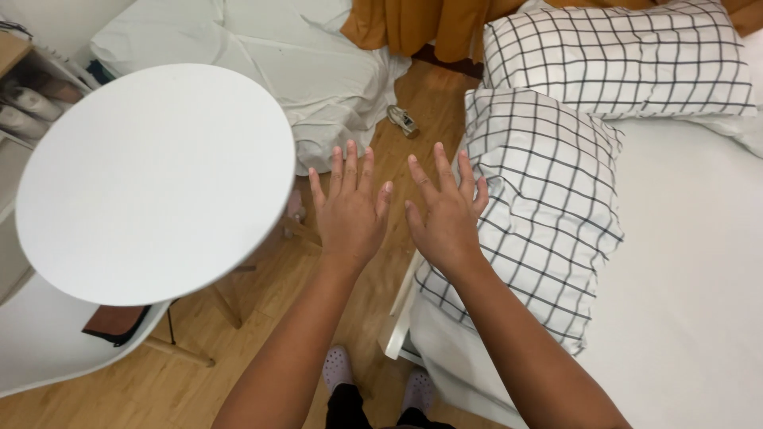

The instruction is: The person inserts a pillow into a white pillowcase with a black grid pattern while sitting on a chair. They adjust the fabric and corners to fit the pillow, then place the finished pillow on a nearby bed.

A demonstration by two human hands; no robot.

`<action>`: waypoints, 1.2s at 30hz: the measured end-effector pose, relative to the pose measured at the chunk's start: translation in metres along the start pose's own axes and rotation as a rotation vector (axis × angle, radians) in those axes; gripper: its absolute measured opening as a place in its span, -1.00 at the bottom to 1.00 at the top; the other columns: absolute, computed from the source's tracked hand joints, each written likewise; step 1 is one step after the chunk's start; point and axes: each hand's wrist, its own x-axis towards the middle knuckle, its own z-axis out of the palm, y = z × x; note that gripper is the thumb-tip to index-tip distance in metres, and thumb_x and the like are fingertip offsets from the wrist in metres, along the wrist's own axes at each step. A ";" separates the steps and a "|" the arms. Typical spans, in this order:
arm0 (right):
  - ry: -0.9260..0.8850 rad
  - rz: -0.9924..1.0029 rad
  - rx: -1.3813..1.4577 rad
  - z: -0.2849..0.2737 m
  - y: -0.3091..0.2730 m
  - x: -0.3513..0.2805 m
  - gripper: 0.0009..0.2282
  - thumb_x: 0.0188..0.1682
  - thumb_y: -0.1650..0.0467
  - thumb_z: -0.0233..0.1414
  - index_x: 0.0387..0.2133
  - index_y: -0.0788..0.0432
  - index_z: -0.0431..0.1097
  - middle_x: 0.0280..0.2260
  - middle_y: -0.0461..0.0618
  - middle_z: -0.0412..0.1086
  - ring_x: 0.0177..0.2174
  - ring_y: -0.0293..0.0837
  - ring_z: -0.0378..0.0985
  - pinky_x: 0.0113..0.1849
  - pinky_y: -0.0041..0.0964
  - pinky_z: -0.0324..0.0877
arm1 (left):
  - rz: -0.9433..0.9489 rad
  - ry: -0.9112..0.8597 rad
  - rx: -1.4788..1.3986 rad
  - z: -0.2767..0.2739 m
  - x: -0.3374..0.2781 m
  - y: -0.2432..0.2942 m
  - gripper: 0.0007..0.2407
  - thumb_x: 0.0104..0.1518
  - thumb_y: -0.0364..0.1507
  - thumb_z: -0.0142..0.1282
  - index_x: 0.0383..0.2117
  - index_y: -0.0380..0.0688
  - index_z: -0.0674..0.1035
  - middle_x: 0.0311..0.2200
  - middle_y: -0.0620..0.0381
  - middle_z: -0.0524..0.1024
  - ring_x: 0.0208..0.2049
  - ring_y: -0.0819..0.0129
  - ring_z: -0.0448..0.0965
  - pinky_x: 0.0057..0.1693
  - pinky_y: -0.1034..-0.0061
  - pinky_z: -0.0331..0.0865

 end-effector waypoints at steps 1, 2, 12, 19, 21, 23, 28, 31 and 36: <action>0.000 -0.003 0.002 0.004 -0.007 0.005 -0.43 -0.06 0.31 0.13 0.29 -0.09 0.20 0.41 0.12 -0.14 0.36 0.24 -0.28 0.22 0.38 -0.35 | -0.001 0.002 0.003 -0.004 0.003 -0.008 -0.50 0.33 -0.15 -0.11 0.35 -0.11 0.30 0.41 -0.03 0.12 0.46 0.11 -0.01 0.43 -0.14 -0.32; 0.001 0.002 -0.008 0.008 -0.013 0.010 -0.41 -0.07 0.31 0.14 0.30 -0.10 0.19 0.40 0.13 -0.15 0.36 0.24 -0.29 0.21 0.40 -0.35 | 0.007 0.008 -0.002 -0.007 0.005 -0.015 -0.50 0.33 -0.16 -0.10 0.34 -0.12 0.31 0.41 -0.04 0.12 0.46 0.10 -0.01 0.43 -0.14 -0.32; 0.067 -0.016 0.048 0.046 -0.085 0.048 -0.38 -0.09 0.31 0.16 0.32 -0.12 0.18 0.40 0.16 -0.13 0.36 0.27 -0.26 0.20 0.44 -0.31 | 0.034 0.001 0.033 -0.029 0.029 -0.097 -0.48 0.31 -0.18 -0.07 0.34 -0.17 0.29 0.42 -0.08 0.08 0.46 0.04 -0.05 0.41 -0.21 -0.34; 0.051 -0.034 0.077 0.063 -0.127 0.057 -0.38 -0.10 0.31 0.17 0.31 -0.14 0.18 0.40 0.17 -0.13 0.36 0.27 -0.26 0.20 0.45 -0.34 | -0.015 -0.013 0.049 -0.054 0.028 -0.134 -0.48 0.29 -0.19 -0.05 0.34 -0.16 0.28 0.43 -0.08 0.04 0.45 -0.02 -0.07 0.35 -0.36 -0.36; 0.037 -0.061 0.073 0.067 -0.132 0.059 -0.38 -0.11 0.31 0.17 0.30 -0.15 0.19 0.41 0.17 -0.14 0.36 0.27 -0.25 0.21 0.43 -0.33 | -0.058 -0.025 0.039 -0.058 0.025 -0.140 -0.48 0.28 -0.19 -0.04 0.35 -0.12 0.28 0.43 -0.06 0.03 0.45 -0.07 -0.09 0.30 -0.46 -0.37; 0.025 -0.089 0.069 0.070 -0.138 0.059 -0.38 -0.10 0.31 0.17 0.30 -0.14 0.19 0.40 0.17 -0.15 0.36 0.28 -0.26 0.20 0.44 -0.33 | -0.087 -0.023 0.044 -0.062 0.020 -0.145 -0.49 0.28 -0.19 -0.04 0.34 -0.08 0.28 0.43 -0.05 0.03 0.45 -0.08 -0.10 0.29 -0.49 -0.38; -0.046 -0.138 0.054 0.079 -0.150 0.054 -0.39 -0.09 0.31 0.16 0.31 -0.14 0.19 0.39 0.18 -0.16 0.35 0.30 -0.28 0.19 0.47 -0.31 | -0.192 -0.058 0.070 -0.071 0.001 -0.152 -0.49 0.27 -0.20 -0.04 0.35 -0.02 0.25 0.44 -0.02 0.00 0.45 -0.09 -0.15 0.26 -0.54 -0.40; -0.084 -0.163 0.052 0.082 -0.156 0.048 -0.38 -0.10 0.30 0.17 0.30 -0.14 0.16 0.40 0.22 -0.21 0.35 0.32 -0.30 0.20 0.45 -0.30 | -0.271 -0.077 0.066 -0.074 -0.015 -0.156 -0.42 0.25 -0.21 -0.02 0.38 -0.11 0.15 0.45 -0.02 -0.04 0.46 -0.08 -0.19 0.27 -0.53 -0.41; -0.233 -0.165 0.099 0.092 -0.174 0.036 -0.27 -0.14 0.32 0.19 0.34 0.02 0.02 0.38 0.32 -0.30 0.34 0.34 -0.31 0.21 0.37 -0.28 | -0.416 -0.166 0.030 -0.082 -0.051 -0.168 -0.23 0.15 -0.24 0.13 0.41 -0.20 -0.09 0.46 -0.08 -0.24 0.46 -0.15 -0.29 0.29 -0.49 -0.37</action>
